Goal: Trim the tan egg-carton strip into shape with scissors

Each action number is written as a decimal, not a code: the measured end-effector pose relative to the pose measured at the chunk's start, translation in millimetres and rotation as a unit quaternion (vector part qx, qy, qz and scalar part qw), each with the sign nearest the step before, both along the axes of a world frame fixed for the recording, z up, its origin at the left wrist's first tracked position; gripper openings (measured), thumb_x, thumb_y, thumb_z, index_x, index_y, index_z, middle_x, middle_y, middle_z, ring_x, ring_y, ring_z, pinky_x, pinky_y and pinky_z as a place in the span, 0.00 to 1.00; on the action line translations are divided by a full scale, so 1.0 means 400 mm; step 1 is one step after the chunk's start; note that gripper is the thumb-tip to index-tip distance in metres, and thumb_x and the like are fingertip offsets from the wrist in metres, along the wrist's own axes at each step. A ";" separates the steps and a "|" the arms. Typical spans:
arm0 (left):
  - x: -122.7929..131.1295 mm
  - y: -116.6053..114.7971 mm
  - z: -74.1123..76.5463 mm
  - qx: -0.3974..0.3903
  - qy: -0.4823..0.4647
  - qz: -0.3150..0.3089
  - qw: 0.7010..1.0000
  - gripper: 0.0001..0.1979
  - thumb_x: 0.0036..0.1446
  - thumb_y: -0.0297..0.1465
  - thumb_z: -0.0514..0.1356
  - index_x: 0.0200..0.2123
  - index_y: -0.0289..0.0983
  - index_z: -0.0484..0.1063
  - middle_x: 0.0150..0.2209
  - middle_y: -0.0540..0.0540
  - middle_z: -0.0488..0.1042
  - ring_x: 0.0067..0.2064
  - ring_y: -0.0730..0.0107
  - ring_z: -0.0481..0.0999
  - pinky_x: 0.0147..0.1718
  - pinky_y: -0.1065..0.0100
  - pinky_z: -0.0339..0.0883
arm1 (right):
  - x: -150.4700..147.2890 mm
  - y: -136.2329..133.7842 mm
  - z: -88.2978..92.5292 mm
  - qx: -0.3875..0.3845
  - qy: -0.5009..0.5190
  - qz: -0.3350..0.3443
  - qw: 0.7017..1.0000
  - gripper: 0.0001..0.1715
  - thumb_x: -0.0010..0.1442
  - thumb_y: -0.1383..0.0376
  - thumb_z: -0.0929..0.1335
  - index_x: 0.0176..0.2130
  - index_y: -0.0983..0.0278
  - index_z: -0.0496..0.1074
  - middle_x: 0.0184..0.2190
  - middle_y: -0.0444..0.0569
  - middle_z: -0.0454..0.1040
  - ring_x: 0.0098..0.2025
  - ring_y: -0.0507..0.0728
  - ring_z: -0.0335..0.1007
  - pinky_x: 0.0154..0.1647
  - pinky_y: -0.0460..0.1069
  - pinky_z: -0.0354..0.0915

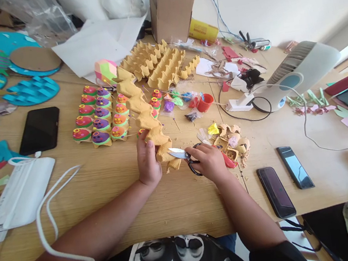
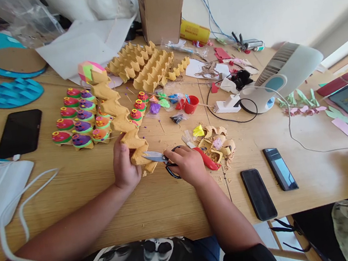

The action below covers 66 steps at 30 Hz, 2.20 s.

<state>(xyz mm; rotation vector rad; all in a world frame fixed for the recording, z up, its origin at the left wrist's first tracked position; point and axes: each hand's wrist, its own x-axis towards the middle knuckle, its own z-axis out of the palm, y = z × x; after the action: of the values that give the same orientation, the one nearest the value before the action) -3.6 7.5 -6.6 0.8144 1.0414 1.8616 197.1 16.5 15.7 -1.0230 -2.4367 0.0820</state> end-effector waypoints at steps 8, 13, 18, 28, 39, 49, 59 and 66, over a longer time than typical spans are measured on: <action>0.005 0.003 0.005 -0.001 -0.022 0.010 1.000 0.26 0.64 0.50 0.60 0.57 0.40 0.71 0.54 0.39 0.78 0.51 0.57 0.80 0.48 0.58 0.78 | -0.002 -0.003 0.001 -0.014 -0.016 -0.011 1.000 0.12 0.69 0.61 0.69 0.51 0.59 0.77 0.31 0.48 0.78 0.33 0.56 0.71 0.34 0.49 0.59; 0.005 0.006 0.000 -0.005 -0.013 0.009 1.000 0.28 0.64 0.50 0.60 0.59 0.39 0.69 0.56 0.37 0.76 0.53 0.56 0.80 0.50 0.57 0.77 | 0.004 -0.005 0.009 -0.016 -0.021 -0.015 1.000 0.12 0.69 0.60 0.70 0.51 0.59 0.77 0.31 0.47 0.79 0.33 0.55 0.72 0.34 0.48 0.59; 0.001 0.002 -0.008 0.001 0.018 0.003 1.000 0.26 0.66 0.50 0.58 0.60 0.41 0.68 0.56 0.39 0.76 0.53 0.58 0.79 0.50 0.59 0.77 | -0.001 -0.004 -0.004 -0.041 0.052 -0.042 0.997 0.12 0.68 0.55 0.70 0.45 0.59 0.78 0.28 0.46 0.77 0.29 0.54 0.70 0.31 0.48 0.57; -0.005 -0.009 -0.030 0.015 0.024 -0.087 0.996 0.24 0.66 0.46 0.60 0.61 0.44 0.66 0.57 0.44 0.75 0.56 0.62 0.77 0.51 0.62 0.72 | -0.029 -0.004 0.029 -0.356 0.303 -0.056 0.883 0.16 0.64 0.51 0.69 0.43 0.60 0.68 0.31 0.42 0.67 0.31 0.53 0.64 0.33 0.48 0.63; 0.015 -0.041 0.014 -0.053 0.045 -0.237 0.969 0.30 0.60 0.43 0.67 0.60 0.41 0.60 0.36 0.49 0.80 0.35 0.69 0.80 0.35 0.68 0.72 | -0.053 -0.009 0.012 -0.455 0.443 -0.062 0.770 0.25 0.55 0.51 0.77 0.43 0.59 0.65 0.32 0.42 0.70 0.32 0.52 0.66 0.35 0.48 0.66; 0.014 -0.042 0.011 -0.049 0.054 -0.210 0.975 0.30 0.60 0.41 0.67 0.60 0.41 0.60 0.36 0.49 0.81 0.36 0.68 0.81 0.34 0.70 0.72 | -0.038 0.007 -0.016 -0.335 0.427 -0.129 0.830 0.18 0.59 0.57 0.73 0.45 0.58 0.66 0.31 0.41 0.68 0.33 0.53 0.66 0.37 0.49 0.65; 0.016 -0.047 0.017 -0.043 0.072 -0.233 0.969 0.29 0.60 0.40 0.68 0.60 0.40 0.62 0.39 0.46 0.82 0.37 0.68 0.81 0.36 0.69 0.72 | -0.040 -0.009 0.016 -0.414 0.390 -0.024 0.822 0.17 0.58 0.58 0.75 0.43 0.59 0.67 0.31 0.42 0.68 0.32 0.52 0.66 0.35 0.48 0.66; 0.017 -0.049 0.020 -0.041 0.082 -0.213 0.973 0.30 0.59 0.39 0.69 0.60 0.40 0.62 0.33 0.49 0.80 0.33 0.69 0.79 0.32 0.71 0.68 | -0.036 -0.004 -0.008 -0.333 0.378 -0.058 0.862 0.11 0.58 0.63 0.70 0.42 0.60 0.68 0.34 0.44 0.71 0.35 0.54 0.68 0.37 0.49 0.67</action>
<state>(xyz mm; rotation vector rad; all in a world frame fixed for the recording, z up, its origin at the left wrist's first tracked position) 3.3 -12.3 1.3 1.0638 0.9479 1.3984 182.7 14.9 12.4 -1.1138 -1.6125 1.1270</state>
